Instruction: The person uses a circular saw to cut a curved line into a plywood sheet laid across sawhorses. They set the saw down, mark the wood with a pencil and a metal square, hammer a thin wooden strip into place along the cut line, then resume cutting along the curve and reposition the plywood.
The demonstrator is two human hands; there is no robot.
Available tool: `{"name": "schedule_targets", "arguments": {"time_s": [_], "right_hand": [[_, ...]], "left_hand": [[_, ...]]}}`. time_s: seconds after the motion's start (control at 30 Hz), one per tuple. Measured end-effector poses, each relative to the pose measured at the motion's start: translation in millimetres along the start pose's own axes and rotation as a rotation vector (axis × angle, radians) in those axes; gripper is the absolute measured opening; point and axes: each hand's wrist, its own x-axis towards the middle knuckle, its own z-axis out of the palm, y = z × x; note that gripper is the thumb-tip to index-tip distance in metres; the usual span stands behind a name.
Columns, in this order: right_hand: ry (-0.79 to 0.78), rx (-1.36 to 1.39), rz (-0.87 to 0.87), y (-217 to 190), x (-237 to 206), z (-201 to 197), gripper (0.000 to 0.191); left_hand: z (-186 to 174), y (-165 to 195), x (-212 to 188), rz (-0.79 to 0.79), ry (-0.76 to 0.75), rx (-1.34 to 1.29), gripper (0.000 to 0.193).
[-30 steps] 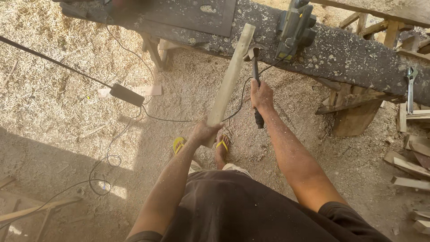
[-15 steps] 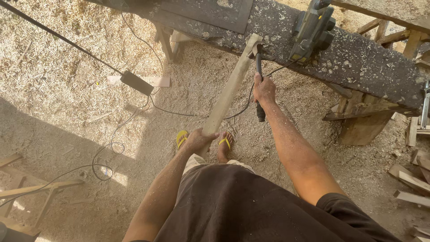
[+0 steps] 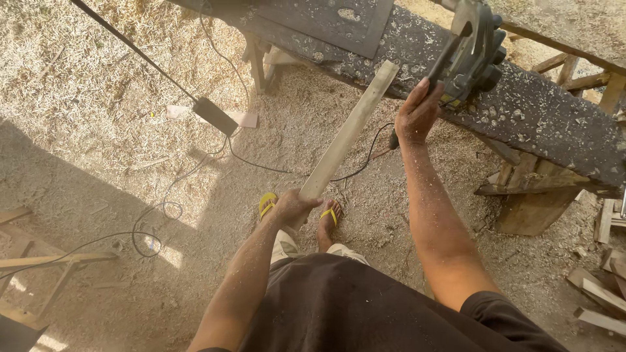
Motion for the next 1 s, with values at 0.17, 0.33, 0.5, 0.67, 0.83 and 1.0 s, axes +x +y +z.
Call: {"name": "schedule_targets", "arguments": {"time_s": [0.17,0.33,0.5,0.67,0.83,1.0], "right_hand": [[-0.487,-0.483,0.380,28,-50,15,0.049],[-0.463,-0.508,0.422,33,-67,-3,0.049],[-0.285,-0.255,0.228,5,-61,-16,0.039],[-0.139,-0.068,0.136,6,-50,11,0.037],[-0.473,-0.474,0.182,8,-54,29,0.040],[-0.476,-0.121,0.521,-11,-87,16,0.048]], "left_hand": [[16,-43,22,-0.026,-0.048,-0.047,0.057],[16,-49,22,0.068,0.018,0.168,0.062],[0,-13,-9,-0.026,0.038,-0.087,0.057],[2,3,-21,-0.074,0.056,0.008,0.058],[13,-15,-2,-0.032,0.027,0.084,0.061],[5,-46,-4,0.037,0.082,0.241,0.062]]}}
